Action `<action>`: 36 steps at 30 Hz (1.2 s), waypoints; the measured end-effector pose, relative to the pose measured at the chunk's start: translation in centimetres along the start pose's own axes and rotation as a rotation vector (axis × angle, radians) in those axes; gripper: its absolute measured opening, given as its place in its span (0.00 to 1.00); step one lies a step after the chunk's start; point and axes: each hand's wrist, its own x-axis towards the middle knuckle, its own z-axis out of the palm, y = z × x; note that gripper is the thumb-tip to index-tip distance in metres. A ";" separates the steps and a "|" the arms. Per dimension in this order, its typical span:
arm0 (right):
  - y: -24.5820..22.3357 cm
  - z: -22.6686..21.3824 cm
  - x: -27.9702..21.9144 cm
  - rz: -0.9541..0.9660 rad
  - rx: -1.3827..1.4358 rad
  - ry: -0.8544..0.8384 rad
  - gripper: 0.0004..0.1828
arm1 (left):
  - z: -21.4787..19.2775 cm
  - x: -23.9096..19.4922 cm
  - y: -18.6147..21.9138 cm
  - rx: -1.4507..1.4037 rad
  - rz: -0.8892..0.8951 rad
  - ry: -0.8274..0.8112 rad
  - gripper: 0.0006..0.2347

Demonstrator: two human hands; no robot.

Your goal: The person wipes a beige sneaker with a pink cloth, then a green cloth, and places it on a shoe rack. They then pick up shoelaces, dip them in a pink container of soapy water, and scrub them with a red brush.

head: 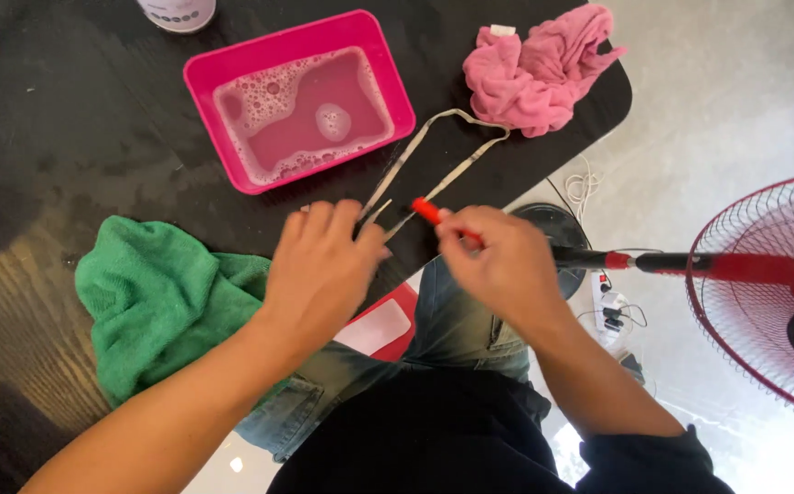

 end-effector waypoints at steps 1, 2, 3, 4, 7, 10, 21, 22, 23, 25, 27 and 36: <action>-0.4 0.0 -0.2 0.004 -0.002 0.002 0.03 | 0.3 -0.2 -0.1 -0.003 0.004 0.000 0.09; -0.8 0.0 -0.5 -0.022 0.006 -0.018 0.02 | 0.6 -0.4 -0.2 -0.010 -0.025 -0.011 0.09; -1.3 0.0 -0.6 -0.052 0.016 -0.040 0.02 | 0.9 -0.6 -0.3 -0.014 -0.058 -0.022 0.10; -1.4 0.4 -0.8 -0.053 0.015 -0.040 0.02 | 0.8 -0.8 -0.2 -0.013 -0.058 -0.021 0.10; -1.8 1.6 -1.2 -0.090 -0.010 -0.054 0.05 | 0.5 -1.0 -0.3 -0.080 -0.101 -0.068 0.12; -1.8 1.6 -1.3 -0.093 -0.121 -0.074 0.09 | 0.2 -1.2 -0.2 -0.096 -0.119 -0.073 0.11; -1.8 1.4 -0.3 -0.174 -0.221 -0.113 0.12 | 0.9 -1.4 -0.6 -0.145 -0.113 -0.063 0.07; -1.4 1.1 0.1 -0.167 -0.224 -0.110 0.12 | 1.1 -1.5 -0.7 -0.148 -0.106 -0.064 0.07; -0.9 0.7 0.8 -0.166 -0.295 -0.066 0.12 | 1.1 -1.5 -0.8 -0.122 -0.093 -0.055 0.07; 0.3 0.1 1.9 -0.162 -0.367 -0.022 0.12 | 1.3 -1.6 -0.9 -0.096 -0.078 -0.047 0.07; 1.9 0.0 2.9 0.019 -0.396 -0.067 0.12 | 1.6 -1.7 -1.1 -0.076 -0.079 -0.040 0.07; 3.4 -2.1 4.2 0.164 -0.406 -0.103 0.13 | 0.9 -1.7 -1.0 -0.013 -0.070 -0.071 0.08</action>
